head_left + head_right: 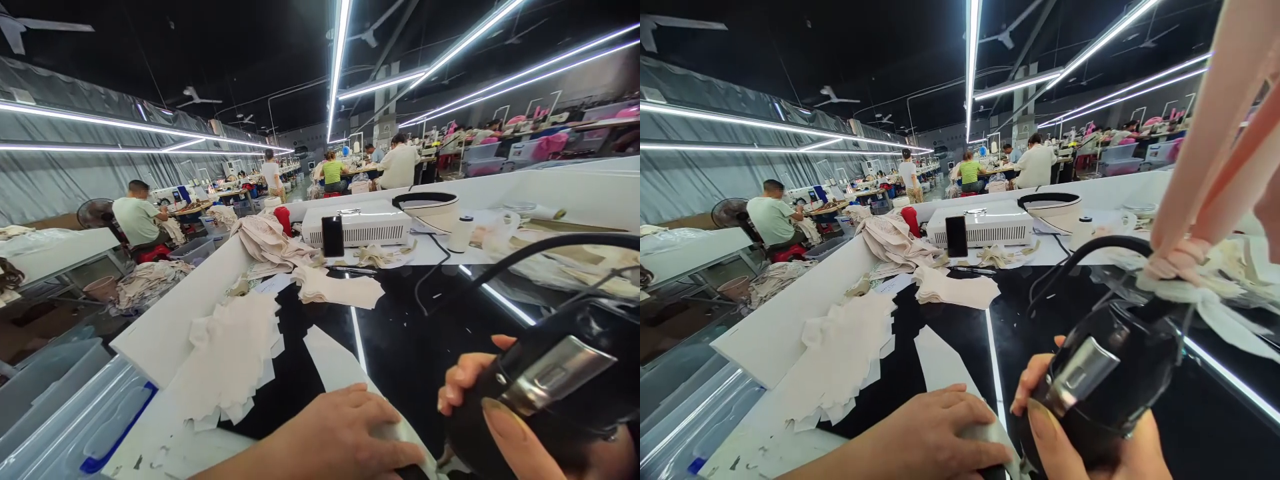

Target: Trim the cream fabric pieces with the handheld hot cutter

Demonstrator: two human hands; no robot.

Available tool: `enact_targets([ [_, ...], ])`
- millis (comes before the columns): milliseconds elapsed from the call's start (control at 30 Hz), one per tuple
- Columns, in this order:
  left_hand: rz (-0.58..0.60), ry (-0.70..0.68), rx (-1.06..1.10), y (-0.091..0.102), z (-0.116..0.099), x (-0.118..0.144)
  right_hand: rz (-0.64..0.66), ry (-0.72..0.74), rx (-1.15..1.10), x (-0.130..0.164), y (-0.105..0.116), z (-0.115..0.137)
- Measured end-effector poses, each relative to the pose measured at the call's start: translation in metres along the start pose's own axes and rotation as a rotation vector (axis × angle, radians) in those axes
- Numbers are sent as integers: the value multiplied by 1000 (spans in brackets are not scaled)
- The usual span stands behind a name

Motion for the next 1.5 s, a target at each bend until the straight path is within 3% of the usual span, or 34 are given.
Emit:
enact_targets([
  [67,-19,71,98,7,0,2,-88,-45,76,3,-2,11],
  [233,-149,264,312,28,3,6,99,-43,-8,2,-20,27],
  [333,-196,300,349,27,1,1,130,-30,-24,2,-19,26],
  [633,-134,282,276,-3,-5,-1,101,-22,2,6,-19,27],
  [1100,-107,182,229,2,-4,16,140,30,-17,6,-28,34],
  [1367,-116,38,31,18,-20,10,99,11,7,7,-28,38],
  [1500,-122,16,-20,11,-24,12,120,-8,-8,9,-26,36],
])
Point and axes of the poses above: each hand's wrist, its own x-axis away from the middle knuckle, its own y-axis out of the back of the hand, z = x × y, the point moved 6 cm from there along -x, towards the middle knuckle, and after that the axes turned 2 degrees about y, right-handed, at the moved point
